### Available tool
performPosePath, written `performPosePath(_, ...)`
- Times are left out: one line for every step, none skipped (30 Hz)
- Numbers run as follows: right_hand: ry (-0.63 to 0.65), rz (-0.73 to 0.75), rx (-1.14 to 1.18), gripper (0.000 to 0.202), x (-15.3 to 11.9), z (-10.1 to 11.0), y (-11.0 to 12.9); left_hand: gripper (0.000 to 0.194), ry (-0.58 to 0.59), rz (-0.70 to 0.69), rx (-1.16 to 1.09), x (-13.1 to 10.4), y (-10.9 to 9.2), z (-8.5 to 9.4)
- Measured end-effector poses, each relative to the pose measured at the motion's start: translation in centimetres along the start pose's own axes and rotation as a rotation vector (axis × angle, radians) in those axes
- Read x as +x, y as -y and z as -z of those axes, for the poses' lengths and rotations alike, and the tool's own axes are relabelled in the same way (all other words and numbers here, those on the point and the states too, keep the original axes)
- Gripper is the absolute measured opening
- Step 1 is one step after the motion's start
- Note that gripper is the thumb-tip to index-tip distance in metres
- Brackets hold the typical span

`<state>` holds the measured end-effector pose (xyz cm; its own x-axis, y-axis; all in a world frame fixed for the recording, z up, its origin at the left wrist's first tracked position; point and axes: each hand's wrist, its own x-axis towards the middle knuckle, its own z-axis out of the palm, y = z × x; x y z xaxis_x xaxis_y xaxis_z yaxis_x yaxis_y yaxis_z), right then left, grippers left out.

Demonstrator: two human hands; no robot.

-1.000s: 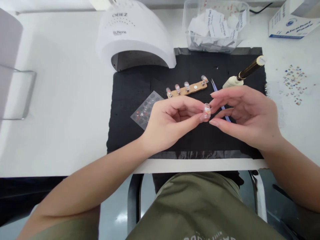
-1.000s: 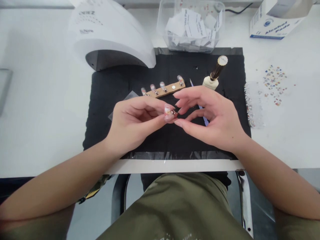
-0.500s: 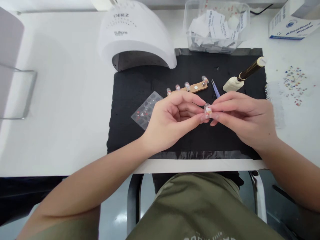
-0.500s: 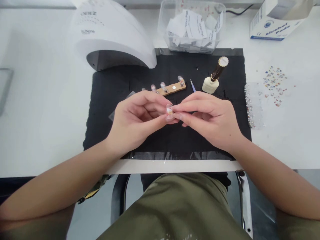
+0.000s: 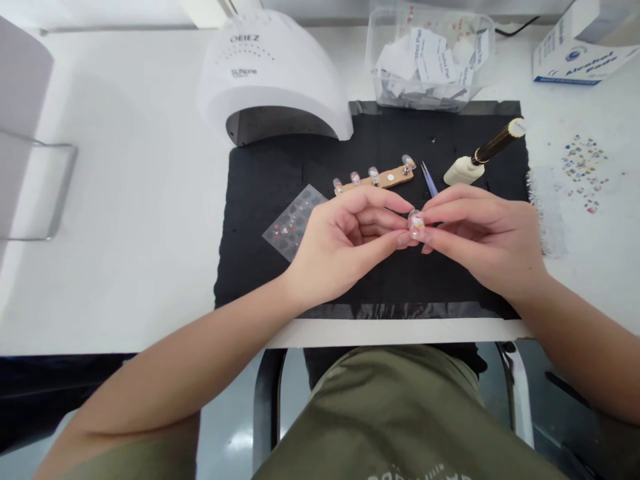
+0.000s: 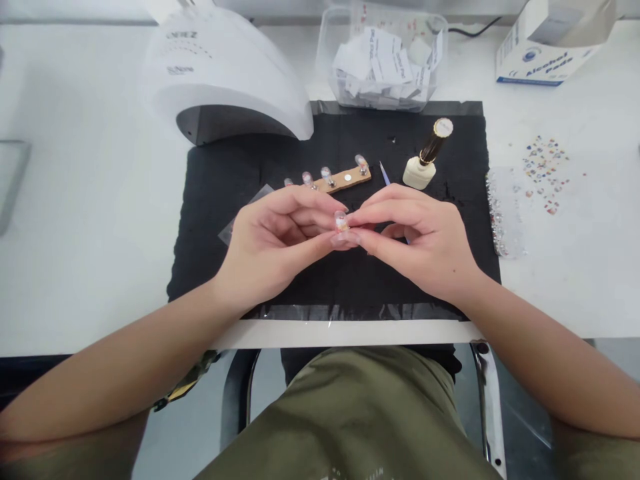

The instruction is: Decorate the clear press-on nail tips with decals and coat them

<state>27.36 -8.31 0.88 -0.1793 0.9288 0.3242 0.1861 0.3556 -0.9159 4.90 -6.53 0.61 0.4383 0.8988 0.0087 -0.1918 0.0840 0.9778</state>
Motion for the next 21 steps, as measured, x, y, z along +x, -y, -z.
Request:
performPosePath(-0.003,0.003,-0.001,0.018,0.0,0.0,0.0,0.025,0.002,0.007,0.001,0.0,0.0,0.0)
performPosePath(-0.008,0.006,-0.001,0.017,0.0,0.0,0.0,0.025,0.003,0.016,0.004,0.0,0.0,0.0)
performPosePath(-0.013,0.006,-0.003,0.016,0.0,0.0,0.0,0.026,0.005,0.024,0.01,0.0,0.0,0.0)
performPosePath(-0.014,0.005,-0.005,0.016,-0.1,0.0,0.0,0.026,0.006,0.027,0.016,0.0,0.0,0.0)
performPosePath(-0.015,0.003,-0.007,0.016,-0.1,0.0,-0.1,0.026,0.007,0.025,0.021,0.0,0.0,0.0)
performPosePath(-0.017,0.002,-0.007,0.017,-0.1,0.1,-0.1,0.025,0.008,0.015,0.025,0.0,0.0,0.0)
performPosePath(-0.021,0.002,-0.005,0.017,-0.1,0.1,-0.1,0.024,0.01,0.003,0.029,0.0,-0.1,0.1)
performPosePath(-0.027,0.005,-0.001,0.016,-0.1,0.1,-0.1,0.024,0.011,-0.006,0.035,0.0,-0.1,0.1)
performPosePath(-0.033,0.004,0.005,0.015,-0.1,0.2,-0.1,0.025,0.011,-0.015,0.046,0.0,-0.1,0.2)
performPosePath(-0.039,0.0,0.01,0.014,-0.1,0.2,0.0,0.026,0.014,-0.024,0.064,0.0,-0.2,0.2)
performPosePath(-0.042,-0.008,0.015,0.013,-0.1,0.2,0.0,0.026,0.015,-0.039,0.087,0.0,-0.2,0.3)
performPosePath(-0.044,-0.015,0.022,0.013,-0.1,0.2,0.0,0.025,0.011,-0.064,0.118,0.1,-0.2,0.4)
performPosePath(-0.045,-0.023,0.031,0.013,0.0,0.2,0.1,0.023,0.0,-0.105,0.158,0.1,-0.3,0.6)
performPosePath(-0.047,-0.029,0.042,0.014,0.0,0.2,0.2,0.02,-0.025,-0.165,0.212,0.3,-0.3,0.8)
performPosePath(-0.053,-0.034,0.054,0.015,0.0,0.2,0.2,0.017,-0.063,-0.238,0.28,0.4,-0.3,1.1)
performPosePath(-0.06,-0.036,0.066,0.015,0.0,0.2,0.3,0.015,-0.11,-0.326,0.354,0.6,-0.3,1.4)
performPosePath(-0.068,-0.04,0.075,0.016,0.0,0.1,0.3,0.015,-0.172,-0.412,0.444,0.9,-0.3,1.9)
performPosePath(-0.076,-0.045,0.084,0.016,0.0,0.1,0.4,0.016,-0.203,-0.491,0.518,1.2,-0.3,2.4)
performPosePath(-0.081,-0.049,0.092,0.017,0.0,0.1,0.4,0.018,-0.218,-0.571,0.573,1.5,-0.4,3.1)
performPosePath(-0.086,-0.05,0.1,0.017,0.0,0.1,0.4,0.027,-0.217,-0.558,0.644,1.8,-0.4,3.7)
performPosePath(-0.091,-0.049,0.108,0.018,0.0,0.1,0.4,0.039,-0.209,-0.571,0.706,2.1,-0.4,4.4)
